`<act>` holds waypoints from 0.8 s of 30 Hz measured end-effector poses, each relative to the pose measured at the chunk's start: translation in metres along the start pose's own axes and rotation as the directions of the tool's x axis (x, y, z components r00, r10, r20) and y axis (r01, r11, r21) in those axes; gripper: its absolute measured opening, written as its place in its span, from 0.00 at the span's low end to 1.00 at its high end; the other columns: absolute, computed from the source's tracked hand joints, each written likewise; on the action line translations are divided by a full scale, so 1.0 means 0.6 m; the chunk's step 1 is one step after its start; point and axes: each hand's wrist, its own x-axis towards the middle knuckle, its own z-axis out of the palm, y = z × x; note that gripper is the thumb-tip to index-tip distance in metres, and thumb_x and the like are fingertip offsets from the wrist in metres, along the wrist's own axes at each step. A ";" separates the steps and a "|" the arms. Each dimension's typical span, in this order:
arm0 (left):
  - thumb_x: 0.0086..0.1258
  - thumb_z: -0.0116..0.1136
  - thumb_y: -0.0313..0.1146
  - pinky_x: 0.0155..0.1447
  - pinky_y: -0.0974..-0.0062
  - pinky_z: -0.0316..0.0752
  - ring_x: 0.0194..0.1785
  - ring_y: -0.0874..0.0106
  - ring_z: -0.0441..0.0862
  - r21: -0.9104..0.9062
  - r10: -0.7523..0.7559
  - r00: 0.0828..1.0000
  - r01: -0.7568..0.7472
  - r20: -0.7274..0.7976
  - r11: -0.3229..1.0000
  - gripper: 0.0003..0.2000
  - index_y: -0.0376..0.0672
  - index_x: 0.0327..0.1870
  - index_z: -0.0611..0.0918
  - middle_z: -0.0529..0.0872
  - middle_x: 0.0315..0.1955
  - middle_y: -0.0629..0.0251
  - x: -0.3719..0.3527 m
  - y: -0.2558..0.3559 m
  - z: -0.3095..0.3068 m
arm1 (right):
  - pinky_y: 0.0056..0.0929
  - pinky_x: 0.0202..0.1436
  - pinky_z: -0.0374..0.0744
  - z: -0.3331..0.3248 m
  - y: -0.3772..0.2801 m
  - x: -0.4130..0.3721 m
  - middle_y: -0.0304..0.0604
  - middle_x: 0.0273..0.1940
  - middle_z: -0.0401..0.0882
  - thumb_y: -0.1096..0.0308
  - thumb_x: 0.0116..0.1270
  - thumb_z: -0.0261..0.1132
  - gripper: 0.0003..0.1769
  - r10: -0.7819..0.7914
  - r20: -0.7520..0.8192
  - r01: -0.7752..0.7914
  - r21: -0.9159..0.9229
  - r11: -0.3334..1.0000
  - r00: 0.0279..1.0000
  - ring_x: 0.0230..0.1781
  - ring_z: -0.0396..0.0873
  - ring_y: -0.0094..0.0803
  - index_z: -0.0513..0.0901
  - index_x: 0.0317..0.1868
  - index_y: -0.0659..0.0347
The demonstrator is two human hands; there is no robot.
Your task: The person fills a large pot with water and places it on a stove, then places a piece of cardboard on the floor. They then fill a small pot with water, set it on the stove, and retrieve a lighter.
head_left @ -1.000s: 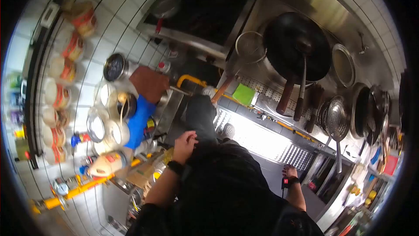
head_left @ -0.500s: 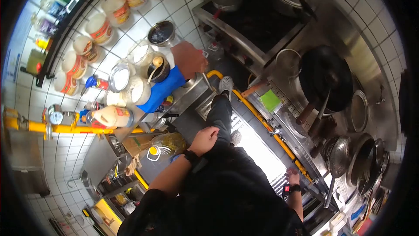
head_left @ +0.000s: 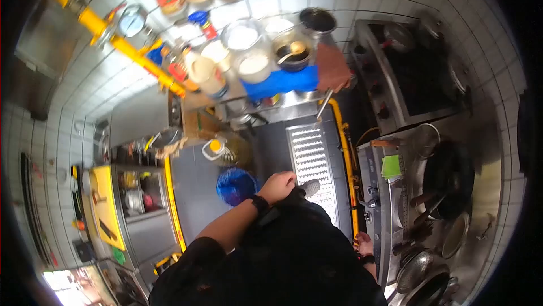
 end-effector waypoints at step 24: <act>0.70 0.56 0.36 0.52 0.64 0.81 0.44 0.60 0.84 -0.910 -0.950 0.297 -0.412 -0.099 -0.034 0.13 0.36 0.48 0.78 0.84 0.41 0.54 -1.032 -0.221 0.007 | 0.31 0.33 0.82 0.473 -0.030 -0.072 0.38 0.40 0.81 0.59 0.67 0.64 0.17 0.112 0.410 0.265 -0.751 0.605 0.905 0.33 0.81 0.30 0.79 0.51 0.61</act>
